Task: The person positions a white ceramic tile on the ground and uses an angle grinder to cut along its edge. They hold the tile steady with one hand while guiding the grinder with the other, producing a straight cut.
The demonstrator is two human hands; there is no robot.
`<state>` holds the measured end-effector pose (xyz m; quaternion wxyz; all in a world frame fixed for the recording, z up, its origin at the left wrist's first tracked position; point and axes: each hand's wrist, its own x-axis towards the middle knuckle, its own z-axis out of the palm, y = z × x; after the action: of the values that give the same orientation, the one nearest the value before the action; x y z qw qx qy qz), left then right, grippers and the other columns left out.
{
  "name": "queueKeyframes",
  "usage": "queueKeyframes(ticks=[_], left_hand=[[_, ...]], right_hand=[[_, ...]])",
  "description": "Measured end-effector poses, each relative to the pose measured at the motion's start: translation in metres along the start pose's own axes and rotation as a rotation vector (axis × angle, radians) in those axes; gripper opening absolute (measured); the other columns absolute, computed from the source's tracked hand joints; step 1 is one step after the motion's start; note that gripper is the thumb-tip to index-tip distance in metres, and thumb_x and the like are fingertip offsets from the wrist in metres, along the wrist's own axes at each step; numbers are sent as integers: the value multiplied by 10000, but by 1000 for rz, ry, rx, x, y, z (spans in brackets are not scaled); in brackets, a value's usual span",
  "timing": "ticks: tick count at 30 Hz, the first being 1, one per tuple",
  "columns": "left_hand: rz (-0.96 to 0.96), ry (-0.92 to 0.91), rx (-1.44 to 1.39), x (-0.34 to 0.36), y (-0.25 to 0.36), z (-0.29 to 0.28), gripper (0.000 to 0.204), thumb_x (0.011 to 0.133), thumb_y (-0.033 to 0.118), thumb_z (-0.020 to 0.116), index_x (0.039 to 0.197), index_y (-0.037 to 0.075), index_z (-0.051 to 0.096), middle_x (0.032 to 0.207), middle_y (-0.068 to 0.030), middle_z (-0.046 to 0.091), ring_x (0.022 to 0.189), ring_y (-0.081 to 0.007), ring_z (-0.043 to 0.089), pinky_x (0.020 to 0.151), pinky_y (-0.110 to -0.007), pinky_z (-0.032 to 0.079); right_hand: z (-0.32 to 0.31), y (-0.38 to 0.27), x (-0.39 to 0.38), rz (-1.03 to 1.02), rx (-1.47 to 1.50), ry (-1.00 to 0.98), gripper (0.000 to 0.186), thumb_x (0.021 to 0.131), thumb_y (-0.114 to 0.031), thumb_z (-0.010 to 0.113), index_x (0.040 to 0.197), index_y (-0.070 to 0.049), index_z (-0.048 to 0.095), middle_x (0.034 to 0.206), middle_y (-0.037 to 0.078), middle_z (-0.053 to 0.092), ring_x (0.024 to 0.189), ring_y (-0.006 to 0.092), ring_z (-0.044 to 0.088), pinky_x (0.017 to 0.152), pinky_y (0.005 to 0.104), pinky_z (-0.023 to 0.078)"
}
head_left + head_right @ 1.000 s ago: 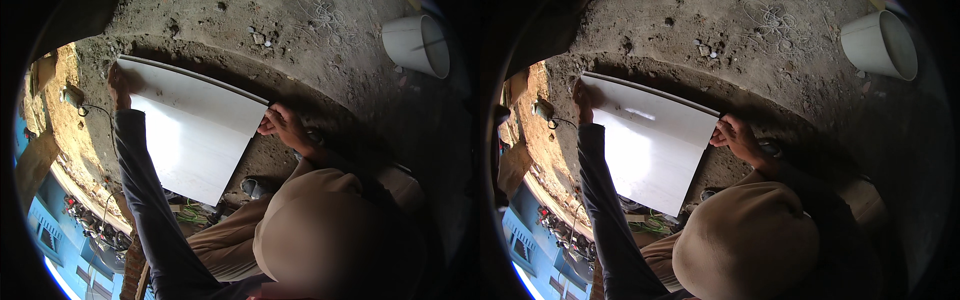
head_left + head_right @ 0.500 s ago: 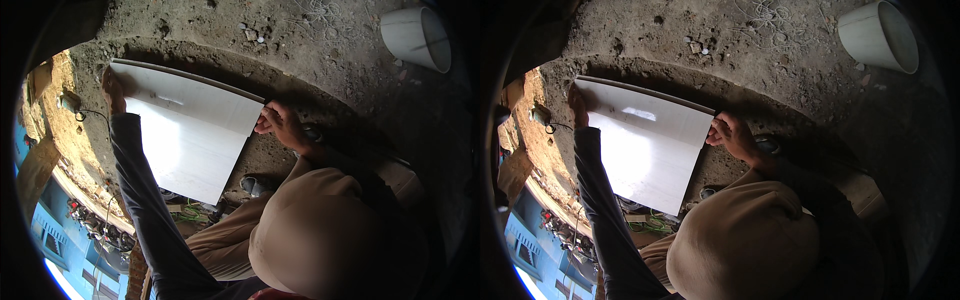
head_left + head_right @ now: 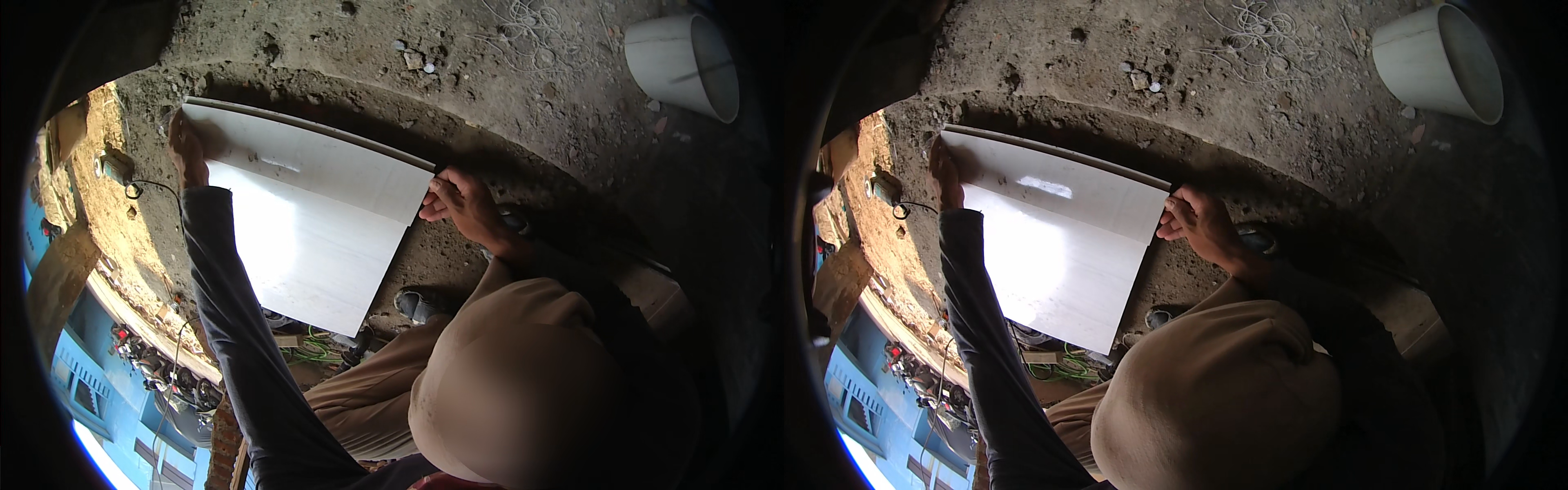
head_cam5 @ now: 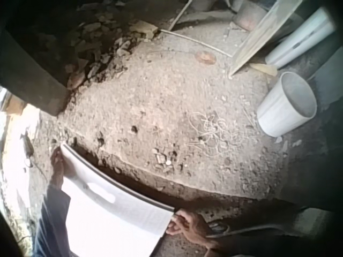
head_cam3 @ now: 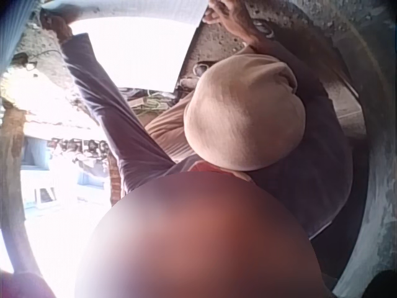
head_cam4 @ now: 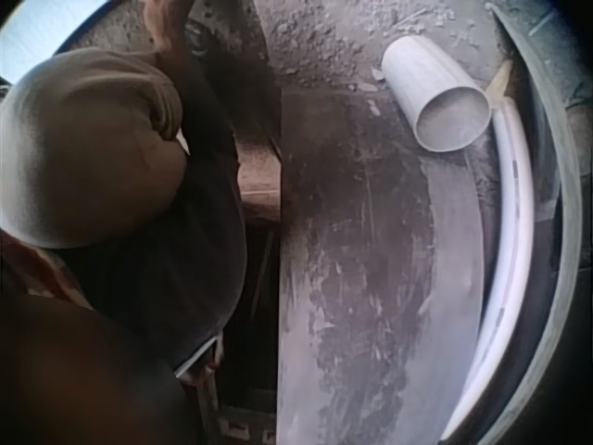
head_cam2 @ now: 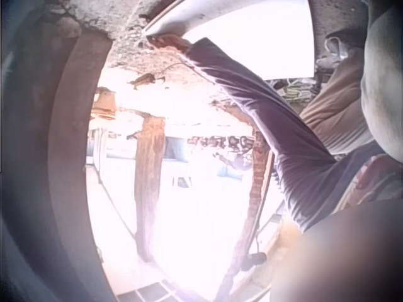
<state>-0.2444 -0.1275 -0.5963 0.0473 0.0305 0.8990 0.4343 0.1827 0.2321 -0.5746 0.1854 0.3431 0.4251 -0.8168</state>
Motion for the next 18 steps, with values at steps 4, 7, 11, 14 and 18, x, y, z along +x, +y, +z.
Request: queueKeyframes(ticks=[4,7,11,14,18], left_hand=[[-39,22,2,6,-9,-1,357,1119,233,522,1431,96,627,1366,-98,650,1193,-200,605,1023,-350,500],[-8,35,21,9,-15,-1,346,1114,210,528,1422,90,634,1368,-94,650,1198,-199,605,1026,-351,498],[42,22,28,8,-14,-1,344,1115,204,521,1417,90,637,1372,-90,649,1200,-199,606,1019,-355,503],[47,11,12,4,-9,0,353,1116,226,517,1421,93,633,1355,-93,649,1182,-206,608,1007,-363,509],[13,-14,-92,1,-6,0,364,1117,259,513,1422,95,629,1328,-95,647,1159,-213,609,993,-372,514]], right_hand=[[1,-3,-1,-38,-104,10,251,1123,-149,459,1112,73,577,1006,177,671,857,278,760,805,409,676],[2,-4,-2,-37,-137,25,258,1119,-153,468,1105,79,579,997,180,674,839,273,760,783,402,678],[3,-4,-2,-44,-155,44,270,1119,-163,473,1102,83,584,987,184,678,821,267,759,767,400,679],[4,-3,-2,-49,-153,47,277,1120,-168,472,1102,84,586,988,184,679,822,267,759,767,399,678],[5,-3,-3,-52,-150,53,277,1123,-164,464,1106,84,586,989,185,679,838,269,760,778,402,677]])
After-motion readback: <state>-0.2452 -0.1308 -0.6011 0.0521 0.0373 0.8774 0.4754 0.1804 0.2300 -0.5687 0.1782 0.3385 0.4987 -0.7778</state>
